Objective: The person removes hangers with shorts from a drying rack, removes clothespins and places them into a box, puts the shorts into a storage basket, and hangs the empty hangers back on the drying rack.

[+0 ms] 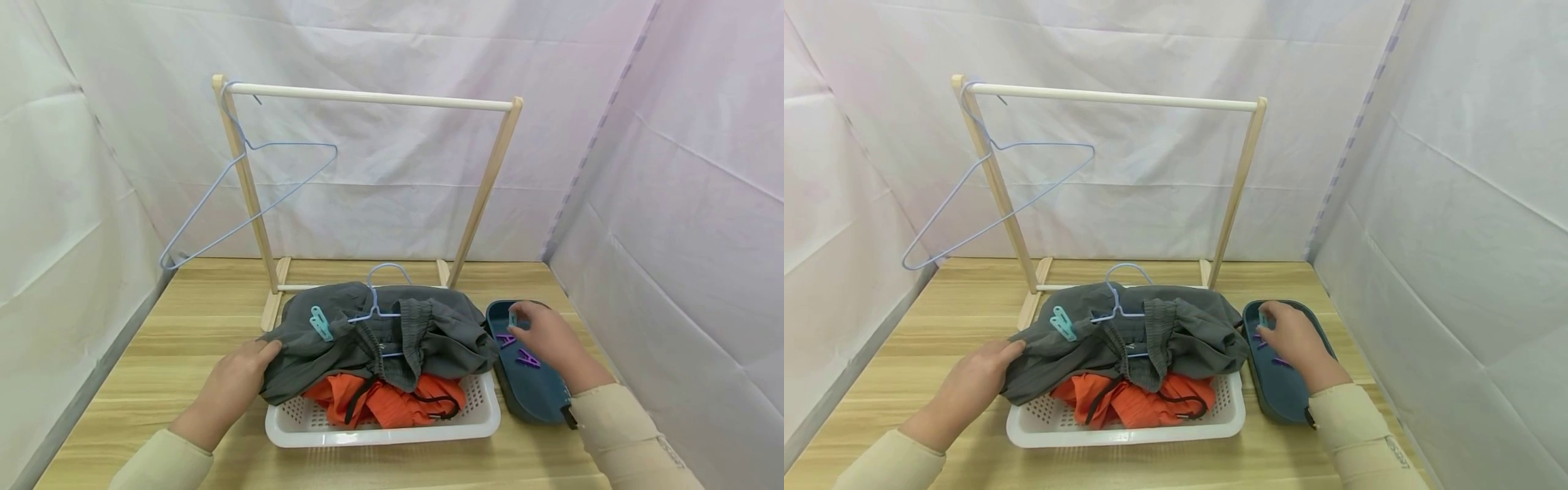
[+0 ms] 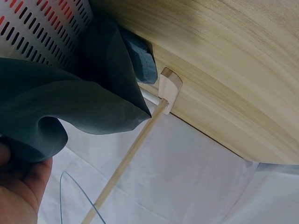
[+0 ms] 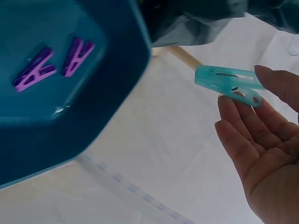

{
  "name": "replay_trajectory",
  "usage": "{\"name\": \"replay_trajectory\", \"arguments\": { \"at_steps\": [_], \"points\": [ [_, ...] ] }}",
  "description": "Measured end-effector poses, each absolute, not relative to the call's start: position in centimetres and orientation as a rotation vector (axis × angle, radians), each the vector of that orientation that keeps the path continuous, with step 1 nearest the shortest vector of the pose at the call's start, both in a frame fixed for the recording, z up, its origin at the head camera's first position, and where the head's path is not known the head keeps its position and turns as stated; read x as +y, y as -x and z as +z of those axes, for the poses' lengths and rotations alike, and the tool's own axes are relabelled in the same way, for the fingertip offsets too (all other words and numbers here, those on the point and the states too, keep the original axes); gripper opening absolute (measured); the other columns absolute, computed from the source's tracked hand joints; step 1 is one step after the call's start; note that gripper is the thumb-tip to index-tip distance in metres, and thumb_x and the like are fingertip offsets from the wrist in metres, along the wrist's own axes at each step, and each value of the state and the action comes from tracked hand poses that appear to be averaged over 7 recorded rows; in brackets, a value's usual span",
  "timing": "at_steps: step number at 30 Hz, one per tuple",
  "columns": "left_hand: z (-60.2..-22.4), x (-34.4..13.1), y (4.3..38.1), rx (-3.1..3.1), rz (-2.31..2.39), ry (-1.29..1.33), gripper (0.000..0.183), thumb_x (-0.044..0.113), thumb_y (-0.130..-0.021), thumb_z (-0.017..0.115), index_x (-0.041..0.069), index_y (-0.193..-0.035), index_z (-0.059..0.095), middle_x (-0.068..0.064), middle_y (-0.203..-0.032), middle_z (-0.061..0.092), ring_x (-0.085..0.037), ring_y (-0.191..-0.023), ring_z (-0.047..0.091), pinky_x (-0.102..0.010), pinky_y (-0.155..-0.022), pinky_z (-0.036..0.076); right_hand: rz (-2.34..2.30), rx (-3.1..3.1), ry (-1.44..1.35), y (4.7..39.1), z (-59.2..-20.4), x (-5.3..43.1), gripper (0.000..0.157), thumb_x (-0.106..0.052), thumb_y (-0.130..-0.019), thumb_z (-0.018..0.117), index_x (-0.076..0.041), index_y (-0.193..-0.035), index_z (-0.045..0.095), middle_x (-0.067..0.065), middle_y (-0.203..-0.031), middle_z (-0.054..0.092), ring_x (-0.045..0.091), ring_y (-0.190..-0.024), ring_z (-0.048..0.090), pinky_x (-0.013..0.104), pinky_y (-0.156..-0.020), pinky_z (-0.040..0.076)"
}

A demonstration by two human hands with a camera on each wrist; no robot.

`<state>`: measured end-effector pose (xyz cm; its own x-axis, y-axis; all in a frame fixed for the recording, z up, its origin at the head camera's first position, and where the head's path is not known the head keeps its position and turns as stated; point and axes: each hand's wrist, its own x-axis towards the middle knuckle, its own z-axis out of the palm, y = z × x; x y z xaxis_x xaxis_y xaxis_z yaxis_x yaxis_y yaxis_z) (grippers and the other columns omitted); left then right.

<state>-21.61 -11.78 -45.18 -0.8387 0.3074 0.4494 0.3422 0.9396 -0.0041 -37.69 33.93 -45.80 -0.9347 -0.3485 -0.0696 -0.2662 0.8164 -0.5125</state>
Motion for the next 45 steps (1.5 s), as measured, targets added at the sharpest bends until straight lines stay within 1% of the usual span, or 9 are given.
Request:
{"name": "replay_trajectory", "arguments": {
  "at_steps": [8, 11, 15, 21, 24, 30, 32, 39, 45],
  "points": [
    [-45.2, -11.8, 21.5, -2.624, -0.109, 0.465, 0.039, -0.021, -0.066, 0.068, 0.002, -0.096, 0.060, -0.009, -0.073, 0.057, -0.022, -0.065, 0.058, -0.036, -0.051, 0.051, -0.645, 2.776, 0.491, 38.7, -47.3, 34.5, 0.038, -0.010, -0.089, 0.066, 0.008, -0.121, 0.056, 0.025, -0.110, 0.063, 0.039, -0.102, 0.060, 0.053, -0.084, 0.050],
    [-45.2, -11.8, 21.5, -2.618, -0.109, 0.465, 0.039, -0.021, -0.065, 0.068, 0.003, -0.095, 0.059, -0.008, -0.072, 0.056, -0.022, -0.064, 0.057, -0.036, -0.050, 0.050, -0.609, 2.756, 0.507, 39.2, -47.8, 34.5, 0.038, -0.010, -0.088, 0.067, 0.008, -0.120, 0.056, 0.021, -0.103, 0.063, 0.033, -0.091, 0.060, 0.050, -0.080, 0.051],
    [-45.3, -11.8, 21.5, -2.621, -0.105, 0.463, 0.040, -0.022, -0.064, 0.068, 0.003, -0.095, 0.059, -0.008, -0.072, 0.056, -0.022, -0.065, 0.057, -0.036, -0.050, 0.050, -0.575, 2.735, 0.521, 39.7, -48.3, 34.5, 0.038, -0.011, -0.086, 0.069, 0.009, -0.116, 0.057, 0.015, -0.094, 0.061, 0.025, -0.079, 0.055, 0.046, -0.073, 0.050],
    [-45.3, -11.8, 21.6, -2.613, -0.108, 0.470, 0.041, -0.022, -0.064, 0.068, 0.003, -0.096, 0.059, -0.009, -0.073, 0.057, -0.023, -0.065, 0.058, -0.037, -0.051, 0.051, -0.513, 2.724, 0.517, 40.2, -49.4, 34.3, 0.036, -0.014, -0.087, 0.069, 0.008, -0.114, 0.058, 0.014, -0.093, 0.062, 0.023, -0.078, 0.055, 0.045, -0.073, 0.050],
    [-45.3, -11.8, 21.6, -2.618, -0.109, 0.469, 0.041, -0.022, -0.064, 0.068, 0.002, -0.096, 0.059, -0.009, -0.073, 0.057, -0.023, -0.065, 0.058, -0.038, -0.051, 0.051, -0.478, 2.716, 0.512, 40.4, -49.8, 34.2, 0.031, -0.013, -0.087, 0.068, 0.007, -0.108, 0.060, 0.013, -0.090, 0.062, 0.023, -0.075, 0.054, 0.044, -0.070, 0.049],
    [-45.2, -11.8, 21.6, -2.616, -0.109, 0.467, 0.041, -0.022, -0.064, 0.067, 0.002, -0.096, 0.060, -0.008, -0.072, 0.056, -0.024, -0.065, 0.058, -0.038, -0.051, 0.050, -0.411, 2.669, 0.484, 41.0, -50.8, 34.4, 0.030, -0.013, -0.083, 0.071, 0.007, -0.105, 0.063, 0.017, -0.095, 0.066, 0.027, -0.082, 0.062, 0.046, -0.073, 0.052],
    [-45.2, -11.8, 21.6, -2.619, -0.109, 0.467, 0.041, -0.021, -0.064, 0.067, 0.002, -0.096, 0.060, -0.008, -0.073, 0.057, -0.024, -0.065, 0.058, -0.038, -0.051, 0.050, -0.395, 2.646, 0.478, 41.2, -51.4, 34.5, 0.030, -0.012, -0.082, 0.072, 0.007, -0.104, 0.063, 0.017, -0.094, 0.066, 0.027, -0.082, 0.062, 0.046, -0.073, 0.053],
    [-44.9, -11.7, 21.5, -2.641, -0.114, 0.462, 0.039, -0.021, -0.065, 0.067, 0.002, -0.096, 0.060, -0.009, -0.073, 0.057, -0.024, -0.066, 0.059, -0.038, -0.052, 0.051, -0.345, 2.578, 0.452, 41.5, -52.4, 34.8, 0.020, -0.008, -0.079, 0.071, 0.004, -0.093, 0.063, 0.009, -0.080, 0.062, 0.022, -0.070, 0.058, 0.040, -0.064, 0.051],
    [-45.0, -11.7, 21.5, -2.645, -0.108, 0.456, 0.037, -0.021, -0.067, 0.065, 0.002, -0.095, 0.059, -0.008, -0.072, 0.057, -0.023, -0.064, 0.058, -0.038, -0.051, 0.050, -0.296, 2.546, 0.414, 41.3, -52.9, 34.6, 0.018, -0.003, -0.076, 0.072, 0.004, -0.091, 0.064, 0.010, -0.082, 0.064, 0.022, -0.072, 0.056, 0.041, -0.070, 0.053]
  ]
}}
